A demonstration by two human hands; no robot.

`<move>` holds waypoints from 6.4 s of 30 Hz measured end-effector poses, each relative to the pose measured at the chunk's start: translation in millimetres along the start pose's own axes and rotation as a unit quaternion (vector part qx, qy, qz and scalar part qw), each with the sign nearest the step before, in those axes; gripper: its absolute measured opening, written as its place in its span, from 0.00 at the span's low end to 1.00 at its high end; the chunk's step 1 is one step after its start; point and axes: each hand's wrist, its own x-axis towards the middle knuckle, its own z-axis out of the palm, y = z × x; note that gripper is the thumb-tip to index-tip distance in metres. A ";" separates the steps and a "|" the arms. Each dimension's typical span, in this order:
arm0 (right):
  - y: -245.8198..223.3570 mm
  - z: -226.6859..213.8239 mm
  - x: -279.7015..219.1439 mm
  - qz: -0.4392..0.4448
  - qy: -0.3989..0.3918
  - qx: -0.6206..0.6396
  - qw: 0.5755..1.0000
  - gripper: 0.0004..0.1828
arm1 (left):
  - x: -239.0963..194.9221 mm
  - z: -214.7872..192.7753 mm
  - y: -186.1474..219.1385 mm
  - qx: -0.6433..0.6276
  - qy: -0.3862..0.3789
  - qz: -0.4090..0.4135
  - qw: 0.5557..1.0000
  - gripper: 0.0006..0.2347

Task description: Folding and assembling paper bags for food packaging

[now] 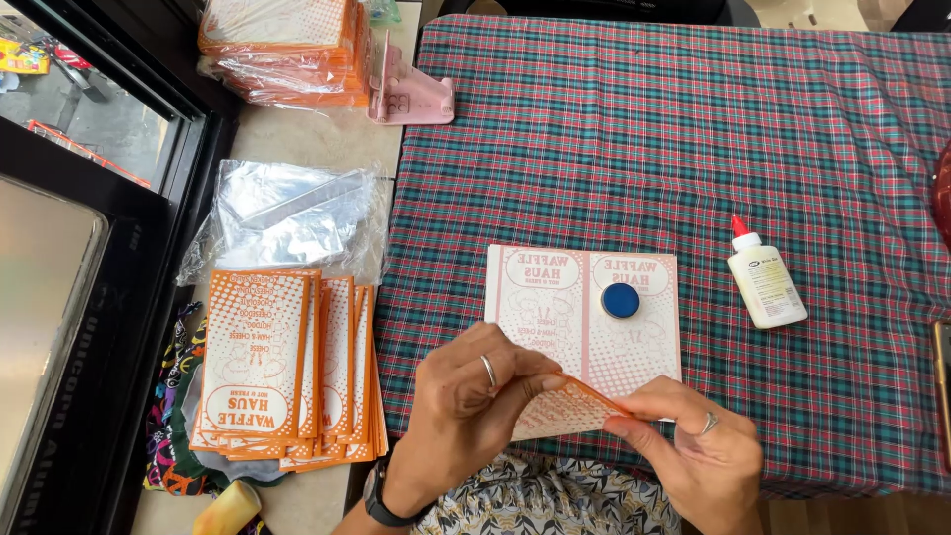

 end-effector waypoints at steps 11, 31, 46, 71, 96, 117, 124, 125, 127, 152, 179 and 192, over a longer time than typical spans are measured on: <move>7.4 -13.5 40.7 -0.331 0.020 -0.296 0.895 0.04 | 0.8 -8.2 -43.5 0.204 -0.115 0.225 0.946 0.06; 80.0 6.5 1.5 -0.192 -0.202 -0.261 0.924 0.10 | -85.2 31.1 -99.7 0.141 -0.122 0.049 0.981 0.06; 85.9 3.6 2.0 -0.171 -0.193 -0.243 0.935 0.06 | -78.7 30.4 -99.6 0.116 -0.124 0.066 0.983 0.06; 91.0 5.8 -23.7 -0.036 -0.042 -0.324 0.944 0.19 | -73.2 29.9 -109.9 0.136 -0.166 -0.030 0.976 0.06; 170.0 47.8 132.1 -0.071 0.025 -0.313 0.947 0.19 | -67.6 36.1 -115.7 0.171 -0.230 -0.038 0.957 0.17; 73.6 46.5 -31.4 -0.019 -0.057 -0.274 0.960 0.24 | -67.9 36.5 -105.4 0.176 -0.197 -0.036 0.964 0.14; 87.3 -9.0 -23.0 0.044 0.024 -0.363 0.930 0.15 | -72.9 39.9 -109.9 0.164 -0.181 -0.023 0.970 0.14; 93.4 -9.9 -22.3 0.043 0.035 -0.370 0.927 0.18 | -72.6 39.8 -111.2 0.160 -0.188 -0.027 0.969 0.15; 90.1 -0.2 -21.3 0.046 0.038 -0.380 0.923 0.20 | -77.8 42.6 -108.9 0.150 -0.195 -0.038 0.969 0.15; 113.1 -32.8 -47.2 -0.007 0.010 -0.353 0.935 0.17 | -87.1 43.0 -114.4 0.223 -0.235 0.034 0.945 0.10; 112.1 -72.2 -57.4 -0.093 0.145 -0.443 0.880 0.19 | -119.4 -102.6 -94.4 0.513 0.244 -0.166 0.806 0.15; 102.8 -39.0 -38.6 0.194 0.024 -0.417 0.887 0.23 | -68.0 -135.8 -145.4 0.552 0.300 -0.036 0.777 0.12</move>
